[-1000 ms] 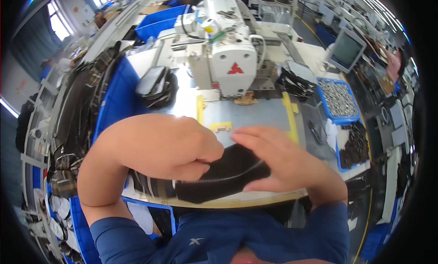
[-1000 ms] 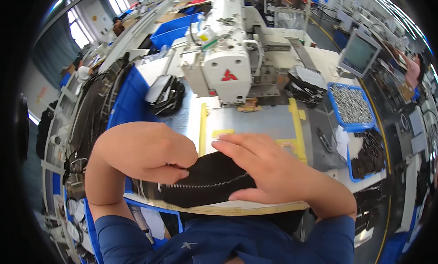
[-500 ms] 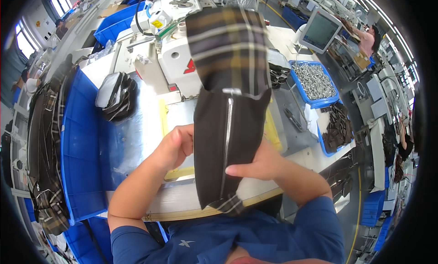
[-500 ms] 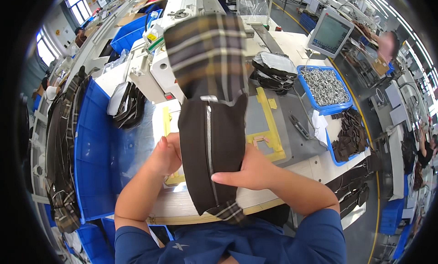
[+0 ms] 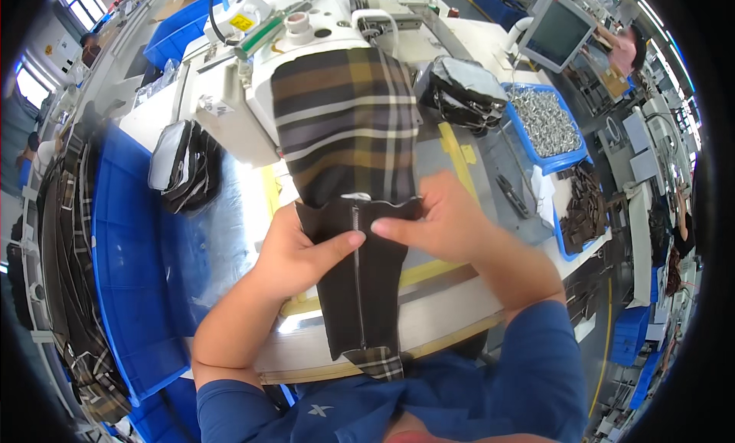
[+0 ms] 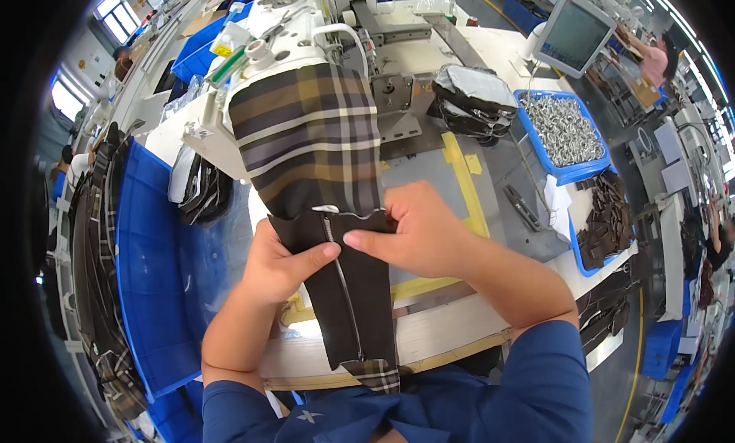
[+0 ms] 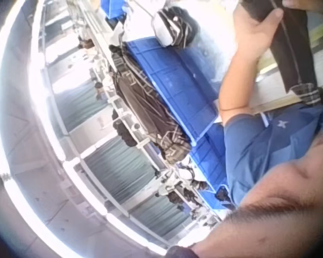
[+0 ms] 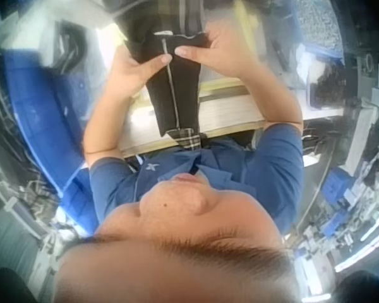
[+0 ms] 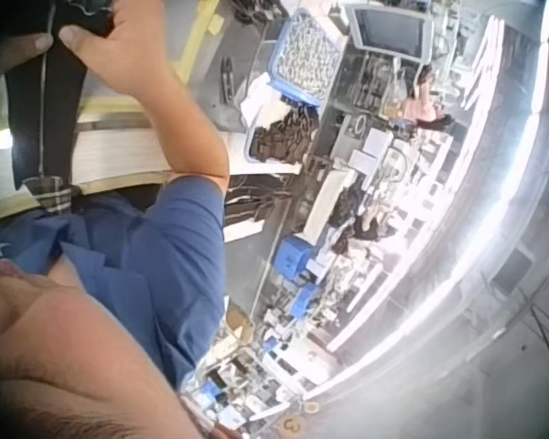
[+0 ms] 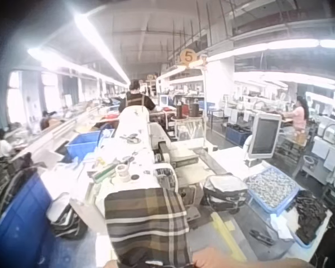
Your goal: The person operates an industrial sewing machine to attach zippers to small fabric pouches. They repeatedly position the pouches under the needle, sew along the zipper edges, and trim excess threads. The finished pouches are stacked on the table.
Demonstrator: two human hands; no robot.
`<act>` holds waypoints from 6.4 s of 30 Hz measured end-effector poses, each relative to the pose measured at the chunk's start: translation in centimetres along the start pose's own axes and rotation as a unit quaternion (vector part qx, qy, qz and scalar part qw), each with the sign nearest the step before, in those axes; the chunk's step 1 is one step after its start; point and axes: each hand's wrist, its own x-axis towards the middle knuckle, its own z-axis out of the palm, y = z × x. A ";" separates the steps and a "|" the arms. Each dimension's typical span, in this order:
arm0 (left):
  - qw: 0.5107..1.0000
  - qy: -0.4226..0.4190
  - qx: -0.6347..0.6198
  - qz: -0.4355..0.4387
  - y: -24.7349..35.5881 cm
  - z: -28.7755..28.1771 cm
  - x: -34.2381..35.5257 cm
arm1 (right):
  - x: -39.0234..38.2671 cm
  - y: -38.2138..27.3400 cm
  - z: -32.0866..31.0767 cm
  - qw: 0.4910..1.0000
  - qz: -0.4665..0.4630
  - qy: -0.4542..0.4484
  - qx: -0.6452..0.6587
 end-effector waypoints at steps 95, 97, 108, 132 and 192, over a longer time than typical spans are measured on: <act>0.658 -0.069 0.510 0.550 0.9 1.6 -3.6 | -2.6 -1.3 1.9 0.775 -0.508 0.207 -0.313; 0.652 -0.045 0.514 0.555 0.8 1.9 -4.0 | -2.4 -1.0 2.0 0.773 -0.518 0.198 -0.309; 0.683 -0.046 0.490 0.539 2.3 1.8 -2.2 | -2.7 -2.2 0.0 0.881 -0.448 0.044 -0.146; 0.889 -0.022 0.363 0.280 6.3 0.8 -3.4 | -2.0 -1.2 1.2 0.799 -0.553 0.109 -0.212; 0.869 -0.080 0.259 0.413 2.3 0.5 -1.6 | -2.3 -1.3 1.2 0.793 -0.547 0.160 -0.214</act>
